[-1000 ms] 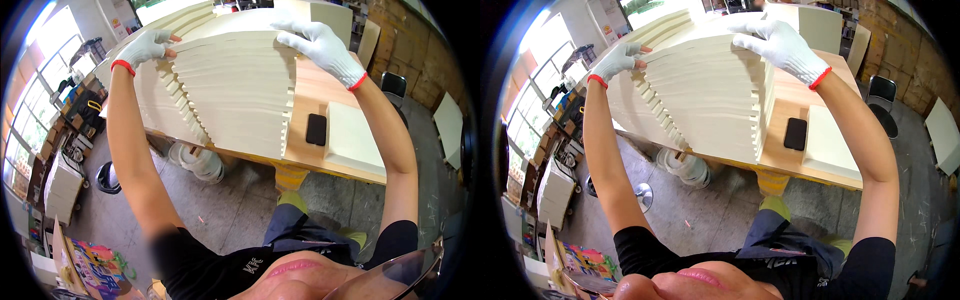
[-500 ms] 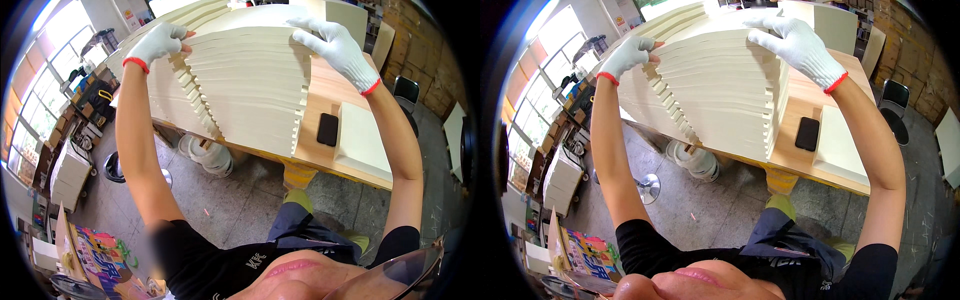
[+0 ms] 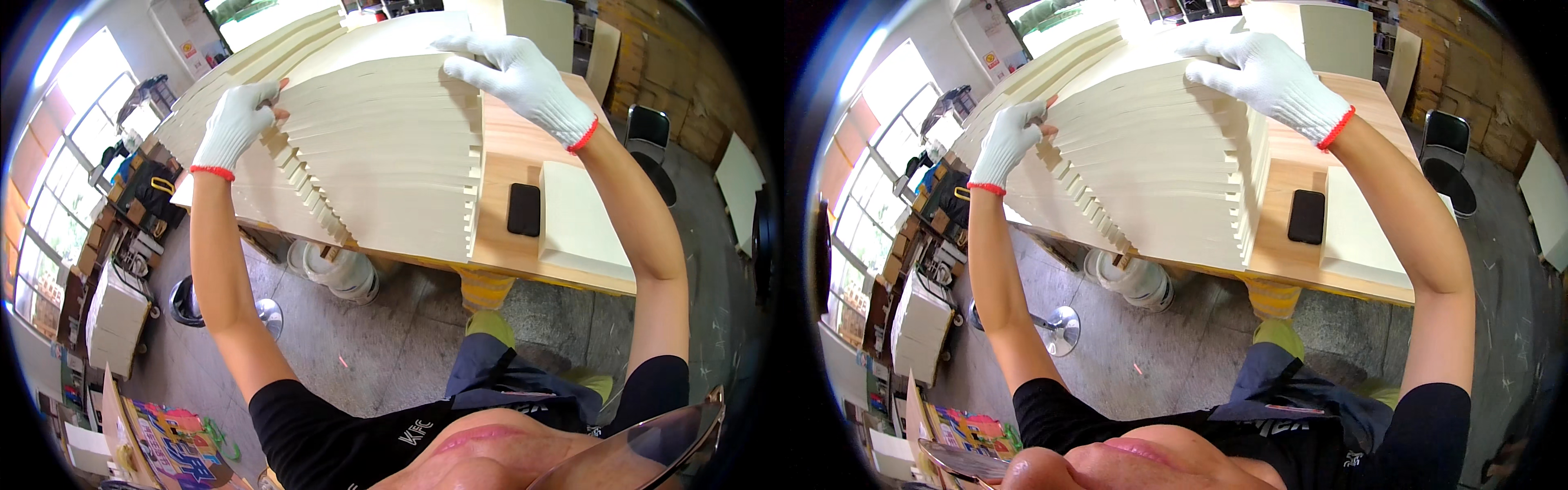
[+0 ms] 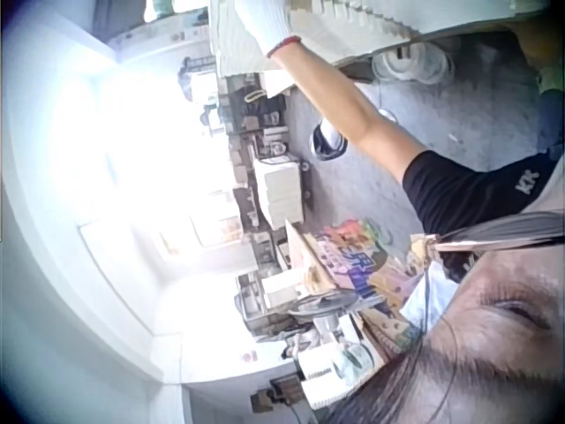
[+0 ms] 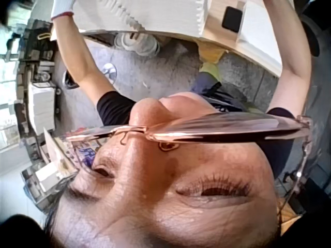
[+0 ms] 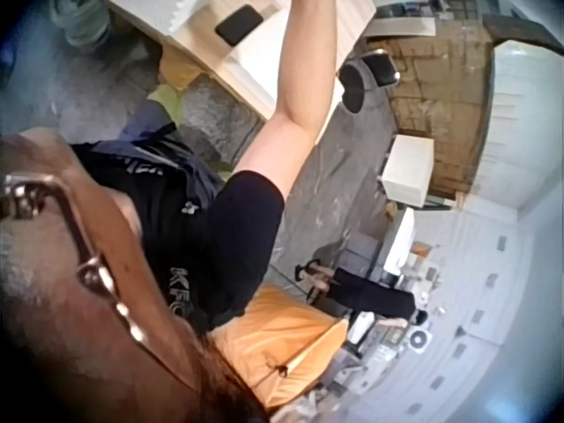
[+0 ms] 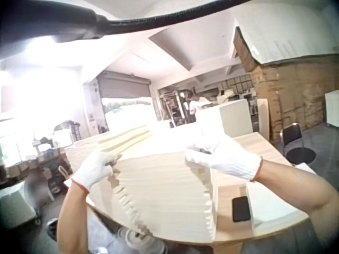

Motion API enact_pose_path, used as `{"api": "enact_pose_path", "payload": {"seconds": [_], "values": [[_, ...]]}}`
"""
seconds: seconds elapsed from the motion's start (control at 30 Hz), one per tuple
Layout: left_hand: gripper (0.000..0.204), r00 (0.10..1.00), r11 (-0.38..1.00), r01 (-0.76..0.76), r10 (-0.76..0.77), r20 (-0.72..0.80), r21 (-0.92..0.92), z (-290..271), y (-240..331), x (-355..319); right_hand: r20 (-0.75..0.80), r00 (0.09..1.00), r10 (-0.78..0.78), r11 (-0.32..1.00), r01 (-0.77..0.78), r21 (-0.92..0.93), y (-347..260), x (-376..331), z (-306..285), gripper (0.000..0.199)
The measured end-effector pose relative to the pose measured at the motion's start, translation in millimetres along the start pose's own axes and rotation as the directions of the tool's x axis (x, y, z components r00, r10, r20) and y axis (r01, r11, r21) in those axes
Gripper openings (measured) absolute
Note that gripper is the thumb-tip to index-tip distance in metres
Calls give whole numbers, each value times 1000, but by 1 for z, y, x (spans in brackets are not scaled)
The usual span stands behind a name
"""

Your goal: The person wipes the surface and edges of white boards with a cloth and places them onto a stack on a table.

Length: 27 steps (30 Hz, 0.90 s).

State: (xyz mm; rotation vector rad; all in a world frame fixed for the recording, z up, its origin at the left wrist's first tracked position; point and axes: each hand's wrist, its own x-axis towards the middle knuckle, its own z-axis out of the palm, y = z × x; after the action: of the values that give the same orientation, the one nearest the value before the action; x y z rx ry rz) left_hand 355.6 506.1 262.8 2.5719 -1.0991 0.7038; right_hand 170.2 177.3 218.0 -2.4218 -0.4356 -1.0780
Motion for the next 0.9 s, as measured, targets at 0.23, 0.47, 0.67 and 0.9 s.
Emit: {"api": "enact_pose_path", "payload": {"seconds": [0.23,0.47,0.67,0.9], "values": [[37,999,999,45,-44,-27,27,-3,2,-4,-23,998,-61,995,59,-74,-10,-5,1,36],[36,996,926,63,-36,-81,371,9,17,-12,3,991,-136,891,123,-437,-25,-14,0,39],[68,757,904,-144,362,-544,402,48,122,-50,-7,999,46,873,-44,-485,9,-162,-18,50],[37,507,385,-860,718,-477,-335,192,306,-72,-410,658,632,337,-709,-619,109,-418,-119,53]]}}
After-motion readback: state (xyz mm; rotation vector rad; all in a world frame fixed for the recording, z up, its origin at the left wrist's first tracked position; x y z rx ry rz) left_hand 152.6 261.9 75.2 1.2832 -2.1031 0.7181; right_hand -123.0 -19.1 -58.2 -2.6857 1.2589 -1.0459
